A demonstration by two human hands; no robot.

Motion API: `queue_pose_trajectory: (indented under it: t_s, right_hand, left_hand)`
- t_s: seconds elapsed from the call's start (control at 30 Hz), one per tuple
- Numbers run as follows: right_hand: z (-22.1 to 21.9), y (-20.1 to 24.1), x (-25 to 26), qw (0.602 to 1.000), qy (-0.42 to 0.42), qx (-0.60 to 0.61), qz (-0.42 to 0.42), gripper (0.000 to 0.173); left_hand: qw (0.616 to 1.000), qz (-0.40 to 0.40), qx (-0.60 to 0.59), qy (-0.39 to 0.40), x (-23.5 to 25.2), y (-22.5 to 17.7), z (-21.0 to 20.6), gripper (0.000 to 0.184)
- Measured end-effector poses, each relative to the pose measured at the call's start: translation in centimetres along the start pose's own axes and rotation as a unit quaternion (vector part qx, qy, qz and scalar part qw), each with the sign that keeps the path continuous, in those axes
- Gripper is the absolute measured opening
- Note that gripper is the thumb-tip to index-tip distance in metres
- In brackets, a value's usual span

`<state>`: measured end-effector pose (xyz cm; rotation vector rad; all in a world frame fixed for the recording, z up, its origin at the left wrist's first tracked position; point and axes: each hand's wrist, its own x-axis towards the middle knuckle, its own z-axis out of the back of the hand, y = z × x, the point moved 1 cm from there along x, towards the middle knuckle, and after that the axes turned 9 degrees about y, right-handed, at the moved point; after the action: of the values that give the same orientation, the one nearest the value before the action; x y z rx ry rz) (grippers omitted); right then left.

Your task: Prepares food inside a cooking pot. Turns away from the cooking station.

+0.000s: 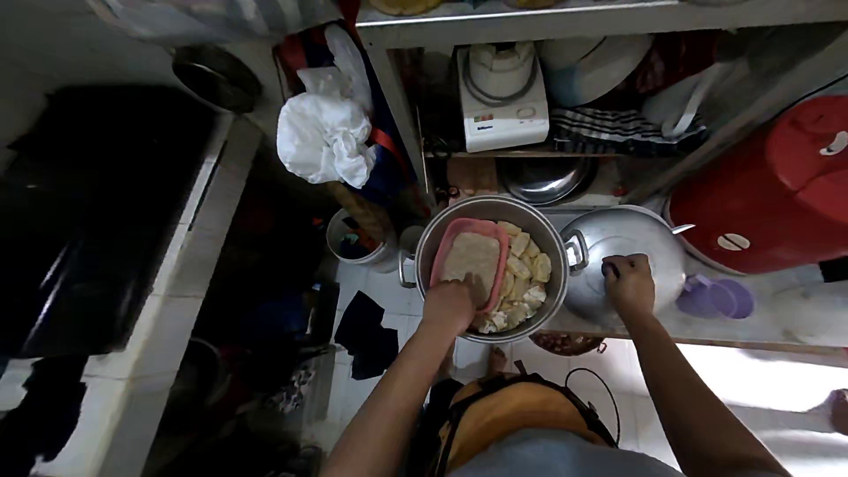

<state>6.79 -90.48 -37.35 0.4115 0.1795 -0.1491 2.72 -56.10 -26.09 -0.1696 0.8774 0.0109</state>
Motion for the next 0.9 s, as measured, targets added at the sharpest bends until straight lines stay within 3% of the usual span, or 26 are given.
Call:
queue_pose_trajectory:
  t_s: [0.2, 0.5, 0.6, 0.73, 0.9]
  right_hand:
    - [-0.1, -0.2, 0.1, 1.000, -0.005, 0.004, -0.004, 0.026]
    - [-0.3, -0.8, 0.0, 1.000, -0.012, 0.002, 0.003, 0.026]
    - [-0.3, -1.1, -0.2, 1.000, -0.015, 0.009, 0.021, 0.034]
    - [0.3, -1.5, -1.0, 0.996, -0.060, 0.055, 0.026, 0.052]
    - [4.2, 2.3, -3.4, 0.974, -0.161, 0.132, 0.086, 0.038]
  left_hand:
    - [0.991, 0.070, 0.064, 0.095, 4.2, -1.2, 0.5, 0.035]
    - [0.990, 0.062, 0.075, 0.104, 4.9, -0.8, 0.6, 0.034]
    - [0.992, 0.066, 0.062, 0.086, 4.6, -1.0, 0.7, 0.032]
    - [0.993, 0.064, 0.059, 0.082, 4.8, -0.9, 0.2, 0.035]
    - [0.996, 0.059, 0.049, 0.042, 3.1, -0.6, 1.0, 0.032]
